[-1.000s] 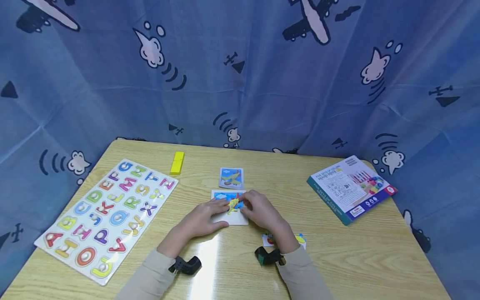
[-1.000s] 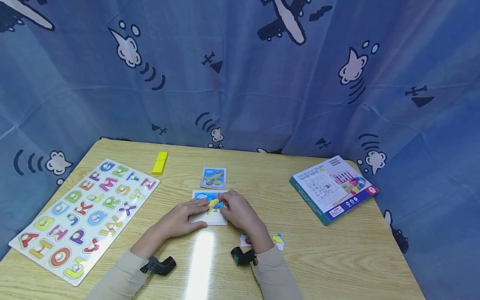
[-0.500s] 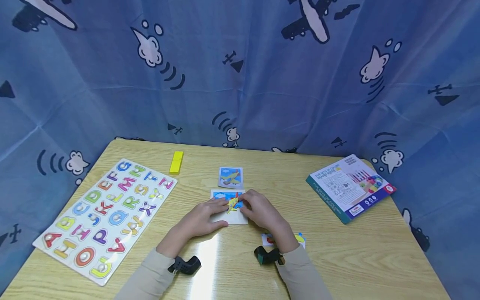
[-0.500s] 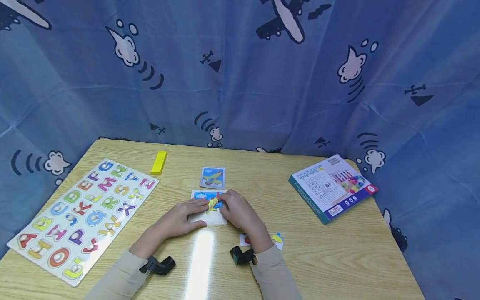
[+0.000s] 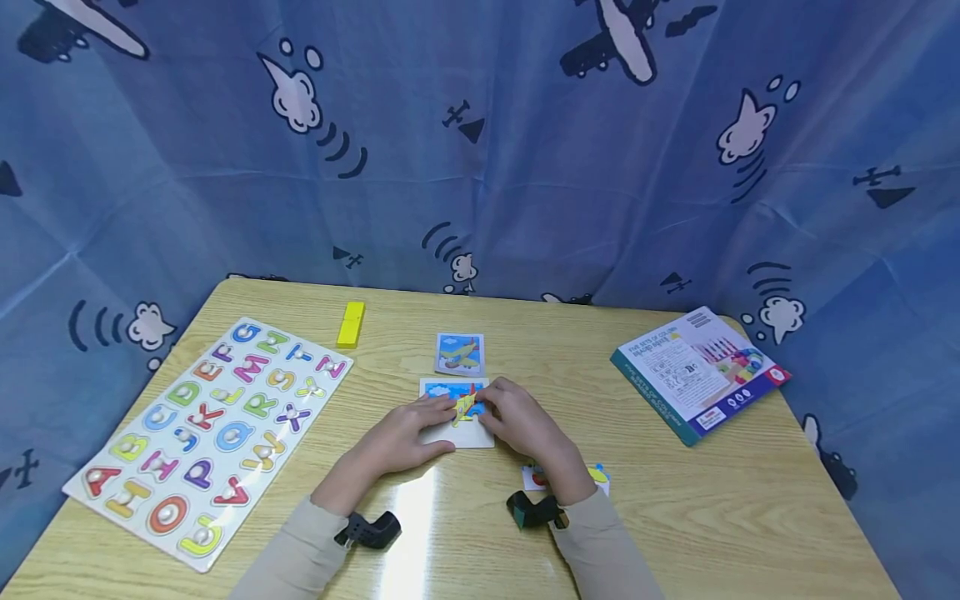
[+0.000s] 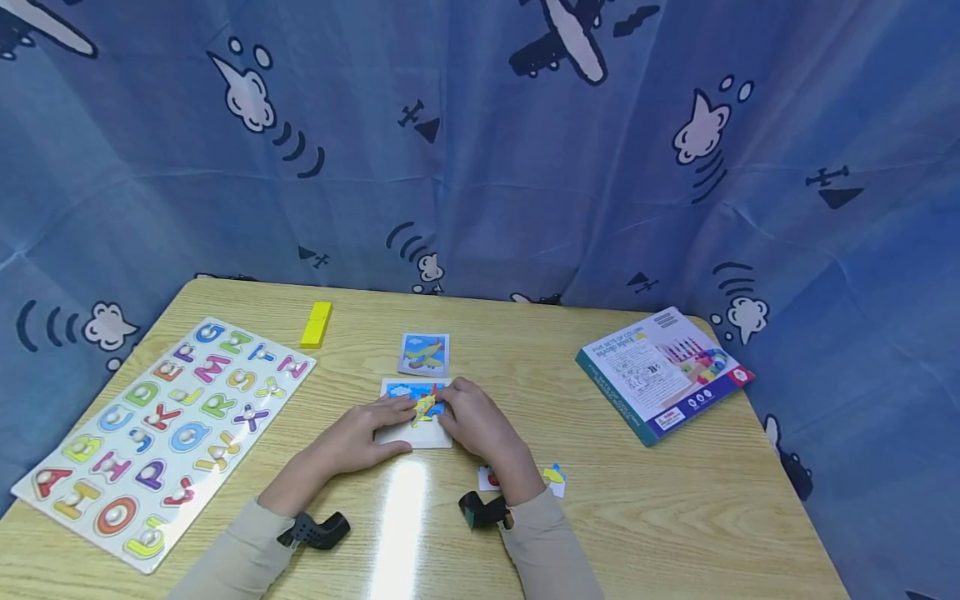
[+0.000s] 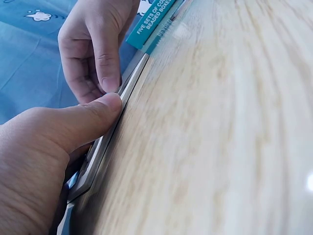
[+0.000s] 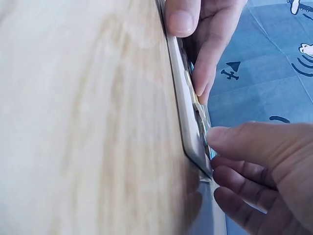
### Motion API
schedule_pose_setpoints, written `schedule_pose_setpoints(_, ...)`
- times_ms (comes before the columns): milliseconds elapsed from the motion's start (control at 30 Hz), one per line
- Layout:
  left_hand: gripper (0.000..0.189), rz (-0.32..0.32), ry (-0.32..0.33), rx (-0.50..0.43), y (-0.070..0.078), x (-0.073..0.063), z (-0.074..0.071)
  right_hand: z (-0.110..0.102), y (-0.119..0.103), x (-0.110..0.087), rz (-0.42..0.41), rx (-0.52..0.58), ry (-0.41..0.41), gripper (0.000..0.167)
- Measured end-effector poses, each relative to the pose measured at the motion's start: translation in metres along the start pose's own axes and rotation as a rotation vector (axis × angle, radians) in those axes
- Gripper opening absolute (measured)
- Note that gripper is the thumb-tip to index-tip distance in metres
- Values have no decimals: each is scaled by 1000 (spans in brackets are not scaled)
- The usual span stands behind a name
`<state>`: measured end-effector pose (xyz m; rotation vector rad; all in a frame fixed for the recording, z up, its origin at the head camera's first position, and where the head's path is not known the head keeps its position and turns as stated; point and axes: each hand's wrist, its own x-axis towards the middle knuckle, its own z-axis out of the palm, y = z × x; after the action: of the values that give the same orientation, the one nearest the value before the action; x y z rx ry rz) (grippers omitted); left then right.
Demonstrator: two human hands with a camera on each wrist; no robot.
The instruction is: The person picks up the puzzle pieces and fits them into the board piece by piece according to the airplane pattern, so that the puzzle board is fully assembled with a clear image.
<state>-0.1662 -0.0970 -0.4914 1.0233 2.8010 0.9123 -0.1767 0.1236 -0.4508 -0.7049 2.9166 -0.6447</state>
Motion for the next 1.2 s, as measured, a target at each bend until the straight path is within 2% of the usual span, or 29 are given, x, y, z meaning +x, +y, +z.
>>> schedule_pose_setpoints(467,55,4,7,10,2,0,-2,2,3,3,-9,-59,9,24)
schedule_pose_setpoints(867,55,5,8,-1,1,1,-1,3,-2,1,-68,-61,10,18)
schedule_pose_setpoints(1067,57,1,24,-9,-1,-2,0,4,-4,0,-41,-54,-6,19)
schedule_pose_setpoints(1200,56,-28,53,-39,-4,-8,-3,4,-5,-1,-27,-34,-12,20)
